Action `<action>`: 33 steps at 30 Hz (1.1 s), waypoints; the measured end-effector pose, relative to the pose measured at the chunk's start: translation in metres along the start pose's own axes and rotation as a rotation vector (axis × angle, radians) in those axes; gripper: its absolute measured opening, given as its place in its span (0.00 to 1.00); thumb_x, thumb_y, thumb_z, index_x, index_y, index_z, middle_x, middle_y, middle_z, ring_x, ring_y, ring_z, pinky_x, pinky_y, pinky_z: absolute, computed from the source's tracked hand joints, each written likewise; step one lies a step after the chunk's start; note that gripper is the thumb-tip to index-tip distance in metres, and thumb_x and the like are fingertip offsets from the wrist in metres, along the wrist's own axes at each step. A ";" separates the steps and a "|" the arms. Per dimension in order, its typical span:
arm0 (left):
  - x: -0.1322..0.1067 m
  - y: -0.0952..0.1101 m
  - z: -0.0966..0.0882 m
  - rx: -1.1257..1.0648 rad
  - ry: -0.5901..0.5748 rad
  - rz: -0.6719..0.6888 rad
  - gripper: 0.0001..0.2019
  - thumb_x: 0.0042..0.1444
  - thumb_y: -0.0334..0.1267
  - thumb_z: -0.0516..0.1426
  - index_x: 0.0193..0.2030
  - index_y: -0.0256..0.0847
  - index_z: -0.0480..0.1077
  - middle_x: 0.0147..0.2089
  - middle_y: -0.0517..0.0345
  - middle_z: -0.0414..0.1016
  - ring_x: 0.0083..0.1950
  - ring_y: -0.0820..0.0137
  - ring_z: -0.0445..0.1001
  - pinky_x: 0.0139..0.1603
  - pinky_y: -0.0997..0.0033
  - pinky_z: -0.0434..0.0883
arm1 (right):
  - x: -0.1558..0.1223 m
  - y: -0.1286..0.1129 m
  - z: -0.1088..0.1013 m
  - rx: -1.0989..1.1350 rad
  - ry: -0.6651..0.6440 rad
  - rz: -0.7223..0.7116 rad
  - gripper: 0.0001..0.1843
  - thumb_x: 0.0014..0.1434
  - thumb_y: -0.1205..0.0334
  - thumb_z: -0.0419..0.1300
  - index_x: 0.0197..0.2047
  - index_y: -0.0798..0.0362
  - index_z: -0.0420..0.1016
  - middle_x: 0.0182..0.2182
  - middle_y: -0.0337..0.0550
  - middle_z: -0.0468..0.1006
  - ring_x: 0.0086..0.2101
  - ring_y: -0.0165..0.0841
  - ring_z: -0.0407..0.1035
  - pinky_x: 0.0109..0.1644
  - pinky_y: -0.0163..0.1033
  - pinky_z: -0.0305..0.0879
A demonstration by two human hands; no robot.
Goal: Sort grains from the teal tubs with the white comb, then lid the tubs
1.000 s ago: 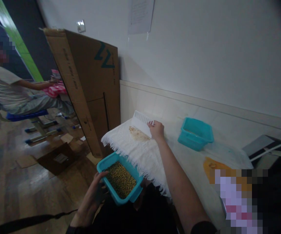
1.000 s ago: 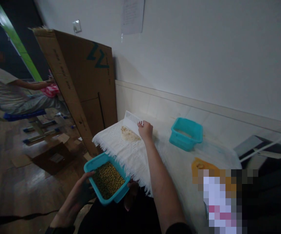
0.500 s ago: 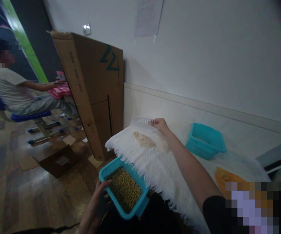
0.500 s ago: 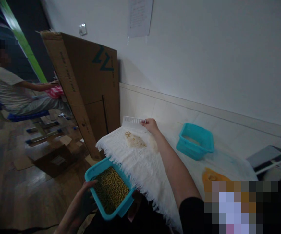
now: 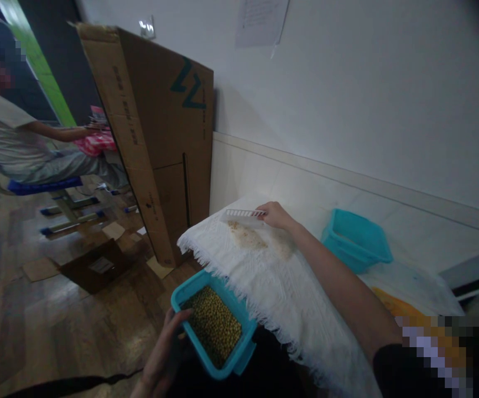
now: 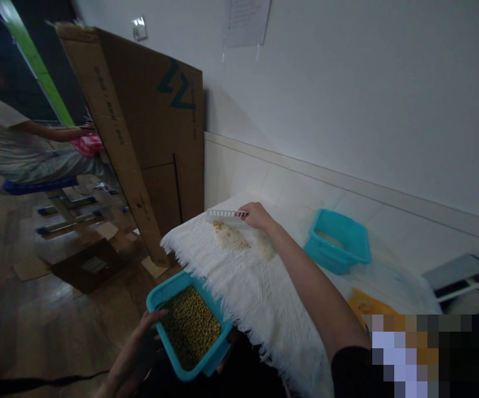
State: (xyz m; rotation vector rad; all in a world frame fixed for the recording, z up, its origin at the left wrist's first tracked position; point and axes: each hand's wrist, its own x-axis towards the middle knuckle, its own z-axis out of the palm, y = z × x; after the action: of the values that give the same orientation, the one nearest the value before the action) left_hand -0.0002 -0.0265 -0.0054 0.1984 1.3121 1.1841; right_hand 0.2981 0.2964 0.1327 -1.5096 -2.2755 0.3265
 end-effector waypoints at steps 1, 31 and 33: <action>-0.002 0.001 0.002 -0.011 -0.005 -0.011 0.31 0.50 0.48 0.78 0.58 0.50 0.76 0.54 0.49 0.88 0.53 0.47 0.88 0.49 0.54 0.82 | -0.006 -0.001 0.000 -0.012 -0.009 -0.004 0.14 0.58 0.75 0.70 0.38 0.50 0.96 0.33 0.38 0.93 0.42 0.39 0.86 0.47 0.35 0.69; 0.009 0.001 -0.004 0.070 -0.053 -0.004 0.34 0.58 0.49 0.76 0.68 0.52 0.73 0.48 0.54 0.85 0.41 0.55 0.86 0.40 0.60 0.79 | -0.127 -0.051 0.022 -0.218 0.329 0.456 0.26 0.80 0.65 0.63 0.77 0.52 0.82 0.50 0.58 0.95 0.48 0.49 0.89 0.52 0.43 0.74; 0.007 0.002 -0.005 0.058 -0.051 0.021 0.32 0.56 0.48 0.77 0.66 0.50 0.75 0.50 0.52 0.86 0.43 0.55 0.87 0.39 0.61 0.79 | -0.130 -0.056 0.025 -0.235 0.311 0.458 0.22 0.82 0.63 0.62 0.74 0.52 0.84 0.49 0.58 0.94 0.47 0.48 0.88 0.50 0.43 0.71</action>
State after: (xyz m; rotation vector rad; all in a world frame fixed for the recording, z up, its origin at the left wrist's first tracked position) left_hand -0.0071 -0.0229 -0.0096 0.2832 1.3035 1.1529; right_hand 0.2850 0.1552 0.1077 -2.0383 -1.7617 -0.0585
